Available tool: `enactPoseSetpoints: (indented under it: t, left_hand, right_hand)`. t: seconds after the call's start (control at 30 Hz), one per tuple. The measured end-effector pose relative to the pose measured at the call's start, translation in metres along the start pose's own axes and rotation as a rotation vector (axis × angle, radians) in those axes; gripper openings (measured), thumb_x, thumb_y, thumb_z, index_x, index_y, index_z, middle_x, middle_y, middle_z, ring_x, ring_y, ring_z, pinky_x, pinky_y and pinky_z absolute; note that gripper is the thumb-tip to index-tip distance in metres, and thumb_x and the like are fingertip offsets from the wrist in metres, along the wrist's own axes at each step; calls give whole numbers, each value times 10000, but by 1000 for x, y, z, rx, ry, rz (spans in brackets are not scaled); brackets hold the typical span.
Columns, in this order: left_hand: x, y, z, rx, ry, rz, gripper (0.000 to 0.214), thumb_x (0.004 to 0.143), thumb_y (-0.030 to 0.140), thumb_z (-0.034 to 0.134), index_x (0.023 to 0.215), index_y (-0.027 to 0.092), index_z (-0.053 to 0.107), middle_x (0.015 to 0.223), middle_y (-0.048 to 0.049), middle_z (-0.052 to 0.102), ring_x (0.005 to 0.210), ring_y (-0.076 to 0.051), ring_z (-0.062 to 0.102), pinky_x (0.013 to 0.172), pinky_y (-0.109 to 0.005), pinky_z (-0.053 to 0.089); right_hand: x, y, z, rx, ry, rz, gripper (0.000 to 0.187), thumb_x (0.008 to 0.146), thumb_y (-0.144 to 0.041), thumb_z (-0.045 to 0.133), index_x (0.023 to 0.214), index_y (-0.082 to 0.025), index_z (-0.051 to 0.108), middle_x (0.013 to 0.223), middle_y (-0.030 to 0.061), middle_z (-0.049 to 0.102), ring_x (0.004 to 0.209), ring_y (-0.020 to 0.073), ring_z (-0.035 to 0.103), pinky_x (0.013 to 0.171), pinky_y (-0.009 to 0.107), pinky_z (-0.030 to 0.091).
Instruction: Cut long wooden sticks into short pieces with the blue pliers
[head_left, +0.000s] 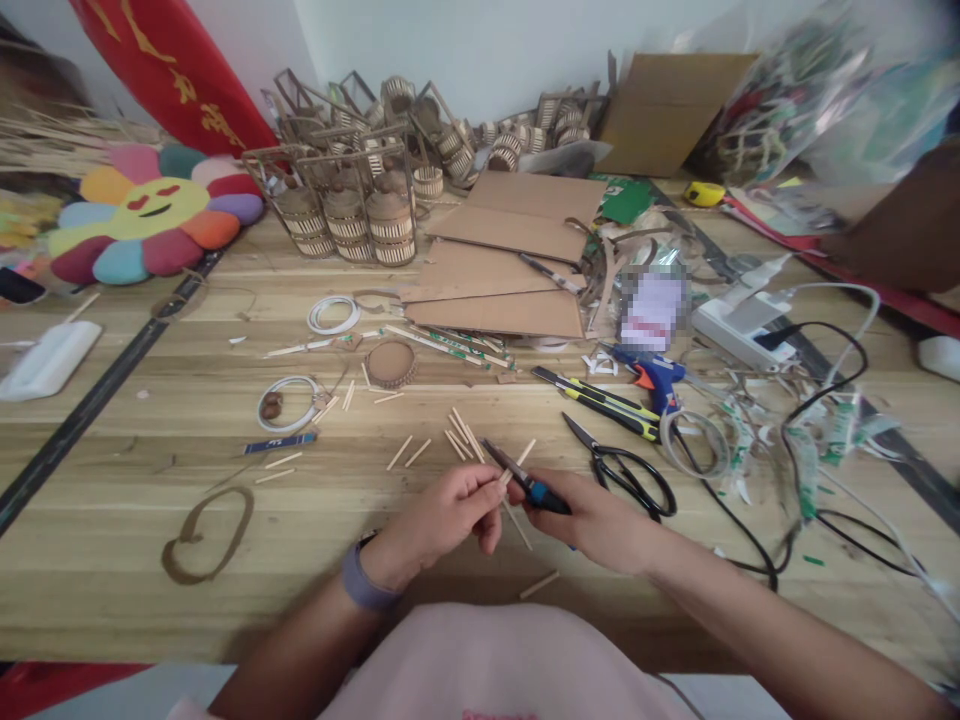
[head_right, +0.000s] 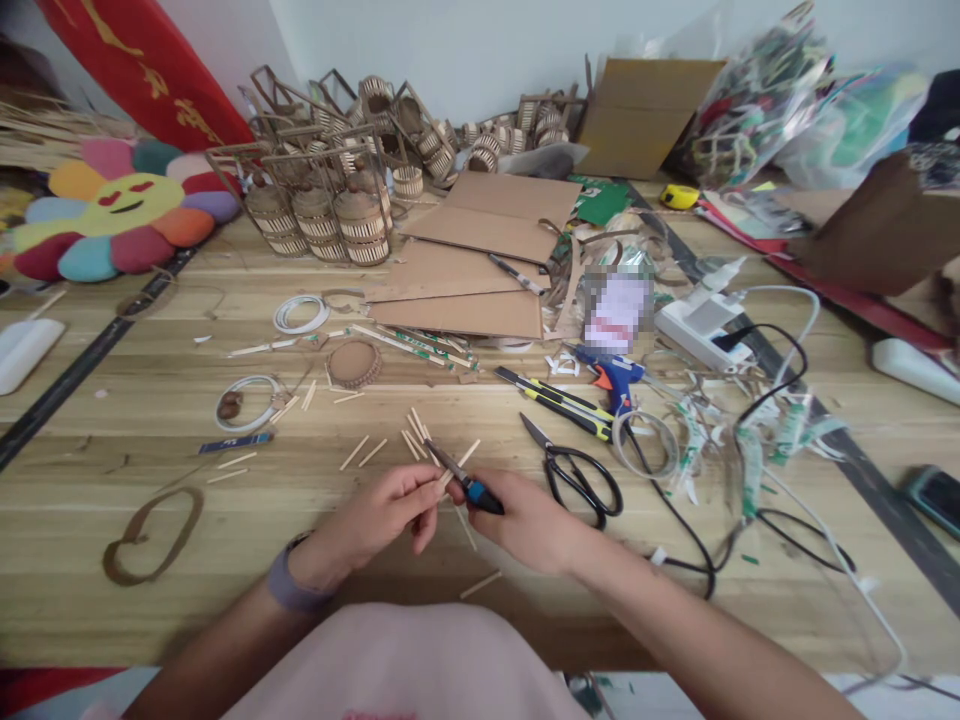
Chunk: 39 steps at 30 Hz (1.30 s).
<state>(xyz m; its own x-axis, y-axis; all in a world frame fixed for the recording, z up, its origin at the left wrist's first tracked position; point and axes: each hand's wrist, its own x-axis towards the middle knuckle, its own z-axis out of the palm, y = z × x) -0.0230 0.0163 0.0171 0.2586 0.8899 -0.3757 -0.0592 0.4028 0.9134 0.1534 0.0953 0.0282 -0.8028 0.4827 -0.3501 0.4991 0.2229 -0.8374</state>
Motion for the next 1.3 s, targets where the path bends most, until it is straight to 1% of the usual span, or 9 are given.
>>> enactPoseSetpoints:
  t: [0.17, 0.33, 0.4, 0.47, 0.57, 0.67, 0.83, 1.03, 1.3]
  left_hand:
    - [0, -2, 0, -4, 12, 13, 399, 876, 510, 442, 850, 139, 585, 463, 53, 481, 451, -89, 394, 535, -226, 309]
    - [0, -1, -9, -6, 120, 89, 306, 914, 416, 399, 884, 160, 564, 457, 79, 424, 446, -88, 345, 537, -222, 294]
    - [0, 0, -14, 62, 176, 105, 295, 924, 398, 378, 896, 169, 561, 450, 86, 395, 447, -93, 333, 529, -221, 285]
    - [-1, 1, -16, 171, 205, 86, 304, 930, 400, 361, 889, 174, 561, 451, 87, 378, 448, -99, 336, 523, -222, 284]
    - [0, 2, -14, 360, 195, 47, 308, 933, 390, 359, 856, 180, 570, 484, 72, 393, 479, -115, 384, 530, -230, 291]
    - [0, 1, -9, 540, 202, 99, 280, 927, 341, 381, 787, 187, 569, 595, 28, 504, 600, -144, 488, 588, -238, 311]
    - [2, -8, -6, 756, 257, 124, 258, 932, 302, 384, 769, 201, 556, 717, -41, 632, 666, -195, 568, 598, -263, 297]
    - [4, -15, -4, 1044, 313, 139, 307, 957, 304, 336, 831, 191, 593, 753, -109, 684, 647, -230, 612, 574, -288, 273]
    - [3, -15, 3, 1169, 343, 102, 318, 949, 261, 327, 812, 173, 600, 690, -128, 661, 608, -247, 603, 570, -308, 269]
  right_hand:
    - [0, 1, 1, -23, 34, -2, 139, 747, -187, 472, 859, -182, 555, 778, -3, 565, 750, 159, 510, 703, 254, 405]
    - [-6, 2, -6, 48, 58, -6, 182, 825, -319, 495, 913, -183, 577, 862, 25, 617, 801, 174, 563, 730, 272, 449]
    - [-7, 4, -8, -25, 181, 35, 194, 849, -360, 479, 872, -188, 566, 789, 21, 606, 716, 172, 562, 664, 277, 454]
    - [-6, 6, -9, -167, 416, 52, 183, 861, -364, 465, 863, -196, 540, 754, 27, 598, 671, 184, 562, 640, 300, 453]
    - [2, 8, -6, -323, 667, -116, 140, 871, -306, 472, 955, -202, 514, 977, 101, 633, 900, 245, 603, 777, 361, 466]
    - [12, 8, 1, -373, 595, -279, 155, 879, -233, 478, 1030, -209, 507, 1135, 129, 608, 1077, 261, 562, 878, 378, 446]
    - [22, 16, 14, -512, 518, -193, 115, 874, -227, 495, 972, -185, 539, 896, 107, 636, 863, 266, 597, 727, 357, 469]
    - [23, 20, 24, -608, 541, -101, 52, 863, -217, 504, 879, -168, 511, 818, 111, 615, 772, 262, 587, 665, 331, 445]
    - [27, 17, 35, -566, 585, -67, 44, 851, -215, 457, 834, -190, 489, 801, 113, 607, 759, 262, 557, 658, 333, 414]
